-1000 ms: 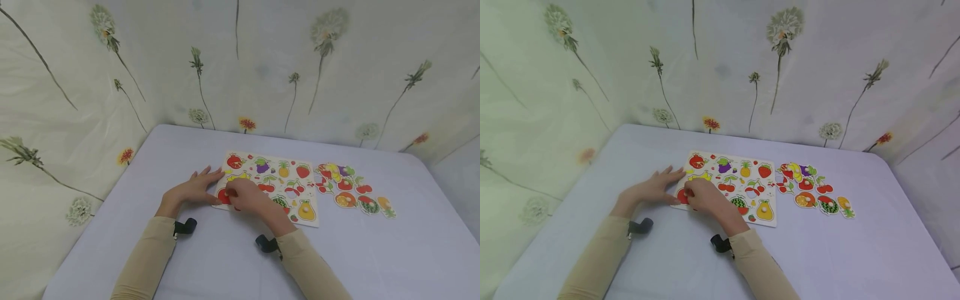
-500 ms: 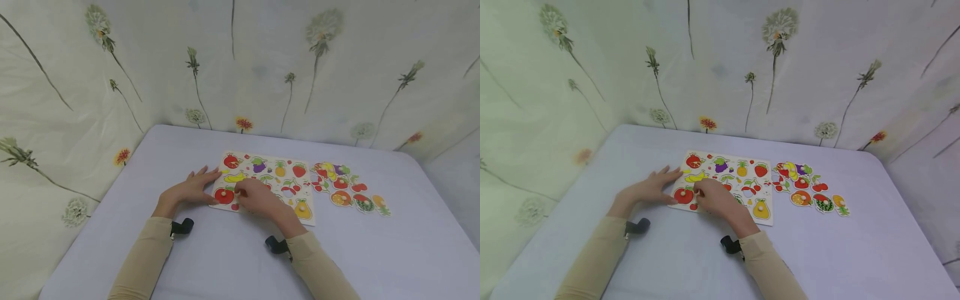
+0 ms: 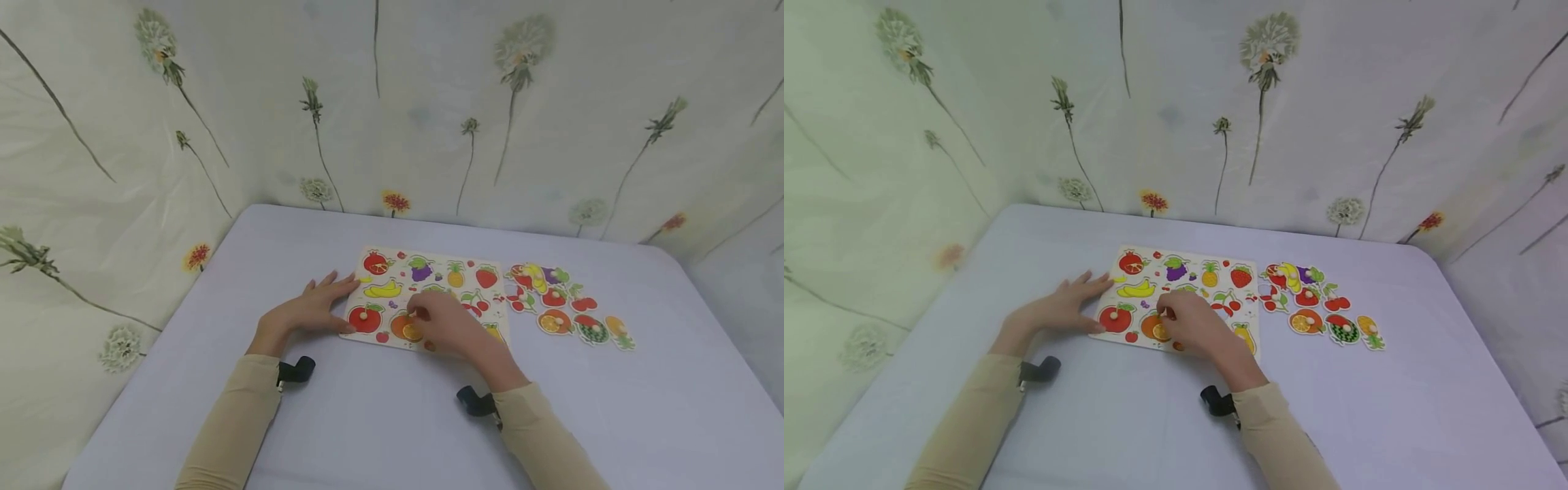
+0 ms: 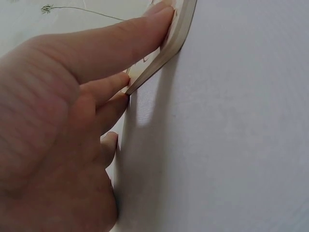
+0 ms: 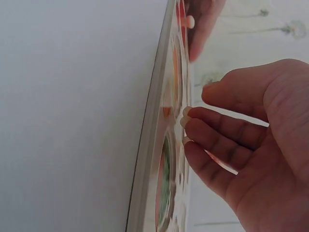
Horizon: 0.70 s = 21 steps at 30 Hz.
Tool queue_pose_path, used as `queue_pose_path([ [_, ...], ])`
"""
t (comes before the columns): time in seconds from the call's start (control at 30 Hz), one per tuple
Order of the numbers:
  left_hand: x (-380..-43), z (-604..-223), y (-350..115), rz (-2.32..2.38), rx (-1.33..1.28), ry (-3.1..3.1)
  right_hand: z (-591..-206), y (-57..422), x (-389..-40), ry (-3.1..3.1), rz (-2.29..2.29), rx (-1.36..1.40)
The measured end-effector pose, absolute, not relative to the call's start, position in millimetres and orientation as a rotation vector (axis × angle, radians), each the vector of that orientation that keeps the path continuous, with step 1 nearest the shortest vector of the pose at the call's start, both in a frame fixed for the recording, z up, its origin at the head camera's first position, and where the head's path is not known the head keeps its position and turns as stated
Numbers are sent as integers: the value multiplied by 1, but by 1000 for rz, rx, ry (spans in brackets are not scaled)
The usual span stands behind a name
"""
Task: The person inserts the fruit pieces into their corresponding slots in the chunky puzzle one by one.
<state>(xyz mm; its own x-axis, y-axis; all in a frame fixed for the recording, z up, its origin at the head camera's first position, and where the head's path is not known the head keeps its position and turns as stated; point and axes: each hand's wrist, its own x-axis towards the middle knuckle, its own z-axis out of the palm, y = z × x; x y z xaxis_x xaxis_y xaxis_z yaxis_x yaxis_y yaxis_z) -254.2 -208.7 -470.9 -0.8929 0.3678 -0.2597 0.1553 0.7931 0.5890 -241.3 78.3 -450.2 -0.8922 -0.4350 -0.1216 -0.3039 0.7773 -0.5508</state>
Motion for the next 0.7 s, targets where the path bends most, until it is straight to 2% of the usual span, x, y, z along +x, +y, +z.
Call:
queue_pose_path([
  [0.27, -254, -472, -209, 807, 402, 2625, -443, 107, -246, 2783, -763, -578],
  [0.7, -255, -471, -211, 825, 415, 2609, -435, 139, -258, 2787, -747, -426],
])
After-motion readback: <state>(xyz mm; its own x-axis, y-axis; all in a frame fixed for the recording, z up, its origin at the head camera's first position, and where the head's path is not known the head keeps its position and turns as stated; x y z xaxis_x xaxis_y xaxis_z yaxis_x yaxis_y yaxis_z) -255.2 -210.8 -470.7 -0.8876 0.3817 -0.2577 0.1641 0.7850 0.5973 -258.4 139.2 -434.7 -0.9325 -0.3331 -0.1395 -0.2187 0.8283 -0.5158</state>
